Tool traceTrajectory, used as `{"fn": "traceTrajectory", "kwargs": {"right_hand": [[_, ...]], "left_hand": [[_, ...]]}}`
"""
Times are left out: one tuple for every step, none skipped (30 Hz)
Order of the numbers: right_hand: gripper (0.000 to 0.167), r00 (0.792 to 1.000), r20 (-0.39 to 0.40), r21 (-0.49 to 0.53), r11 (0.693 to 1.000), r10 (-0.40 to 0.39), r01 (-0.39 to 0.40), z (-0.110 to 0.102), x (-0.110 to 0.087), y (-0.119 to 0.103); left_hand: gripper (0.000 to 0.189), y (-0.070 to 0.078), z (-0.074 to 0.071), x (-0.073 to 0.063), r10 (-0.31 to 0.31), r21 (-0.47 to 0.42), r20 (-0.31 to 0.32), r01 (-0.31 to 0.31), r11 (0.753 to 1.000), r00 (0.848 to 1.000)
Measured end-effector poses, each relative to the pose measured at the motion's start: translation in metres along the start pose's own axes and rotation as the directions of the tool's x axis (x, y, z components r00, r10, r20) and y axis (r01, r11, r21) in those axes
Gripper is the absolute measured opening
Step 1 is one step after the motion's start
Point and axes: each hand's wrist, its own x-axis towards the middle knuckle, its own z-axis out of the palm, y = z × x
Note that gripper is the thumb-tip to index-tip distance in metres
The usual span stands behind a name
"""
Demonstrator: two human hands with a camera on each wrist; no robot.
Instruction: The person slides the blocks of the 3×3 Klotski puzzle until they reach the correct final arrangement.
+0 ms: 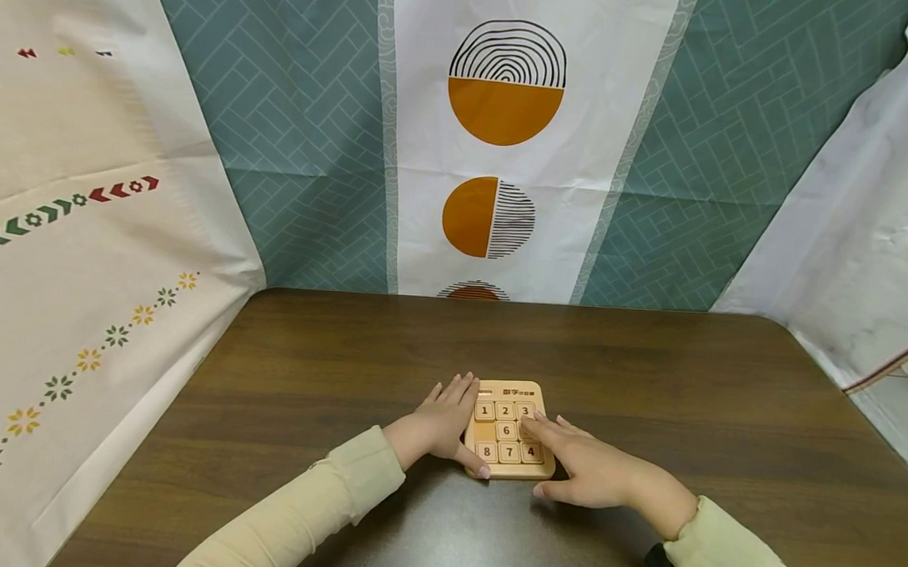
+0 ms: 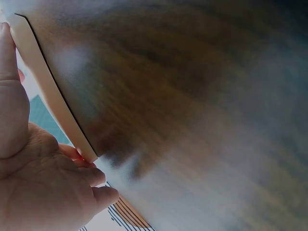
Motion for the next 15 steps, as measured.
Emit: {"fn": "traceTrajectory", "kwargs": {"right_hand": [[0.08, 1.0, 0.001, 0.003, 1.0, 0.003, -0.003, -0.0002, -0.0002, 0.0], [0.08, 1.0, 0.002, 0.005, 1.0, 0.005, -0.005, -0.0002, -0.0004, 0.0], [0.08, 1.0, 0.002, 0.007, 1.0, 0.006, -0.006, -0.0004, -0.0007, -0.0001], [0.08, 1.0, 0.002, 0.008, 1.0, 0.007, -0.007, -0.0007, -0.0011, -0.0003], [0.08, 1.0, 0.001, 0.006, 1.0, 0.005, -0.005, -0.0008, -0.0015, -0.0005], [0.08, 1.0, 0.0, 0.004, 1.0, 0.003, -0.003, -0.0009, -0.002, -0.0009], [0.08, 1.0, 0.0, 0.002, 1.0, 0.002, -0.002, -0.0011, -0.0024, -0.0012], [0.08, 1.0, 0.0, 0.0, 1.0, -0.001, 0.001, -0.0012, -0.003, -0.0016], [0.08, 1.0, 0.0, -0.003, 1.0, -0.004, 0.004, -0.0014, -0.0034, -0.002], [0.08, 1.0, 0.0, -0.005, 1.0, -0.004, 0.004, -0.0016, -0.0038, -0.0023], [0.08, 1.0, 0.001, -0.008, 1.0, -0.006, 0.006, -0.0016, -0.0042, -0.0026], [0.08, 1.0, 0.001, -0.009, 1.0, -0.005, 0.005, -0.0019, -0.0047, -0.003], [0.08, 1.0, 0.002, -0.012, 1.0, -0.007, 0.007, -0.002, -0.005, -0.0032], [0.08, 1.0, 0.002, -0.015, 1.0, -0.009, 0.009, -0.0021, -0.0053, -0.0035], [0.08, 1.0, 0.002, -0.018, 1.0, -0.011, 0.011, -0.0023, -0.0056, -0.0038]], "left_hand": [[0.128, 0.0, 0.0, 0.0001, 0.0, 0.0, 0.001, 0.0, 1.0, 1.0], [0.128, 0.0001, -0.0001, 0.0001, 0.0, -0.001, 0.002, 0.0, 1.0, 1.0], [0.128, 0.0003, -0.0001, 0.0, 0.0, -0.002, 0.003, 0.0, 1.0, 1.0], [0.128, 0.0004, -0.0001, 0.0, -0.001, -0.002, 0.003, 0.001, 1.0, 1.0], [0.128, 0.0006, -0.0001, -0.0001, -0.001, -0.003, 0.004, 0.001, 1.0, 1.0], [0.128, 0.0008, -0.0001, -0.0001, -0.002, -0.004, 0.004, 0.002, 1.0, 1.0], [0.128, 0.0009, -0.0001, -0.0001, -0.003, -0.006, 0.005, 0.003, 1.0, 1.0], [0.128, 0.001, -0.0002, -0.0002, -0.002, -0.006, 0.005, 0.002, 1.0, 1.0], [0.128, 0.0011, -0.0002, -0.0002, -0.002, -0.007, 0.005, 0.002, 1.0, 1.0], [0.128, 0.0011, -0.0002, -0.0001, -0.002, -0.007, 0.005, 0.002, 1.0, 1.0], [0.128, 0.0011, -0.0002, -0.0001, -0.001, -0.008, 0.005, 0.001, 1.0, 1.0], [0.128, 0.001, -0.0004, -0.0002, -0.001, -0.01, 0.005, 0.001, 1.0, 1.0], [0.128, 0.001, -0.0006, -0.0003, -0.001, -0.011, 0.007, 0.001, 1.0, 1.0], [0.128, 0.001, -0.0009, -0.0004, 0.0, -0.012, 0.007, 0.0, 1.0, 1.0], [0.127, 0.001, -0.0012, -0.0005, 0.0, -0.014, 0.008, 0.0, 1.0, 1.0]]}}
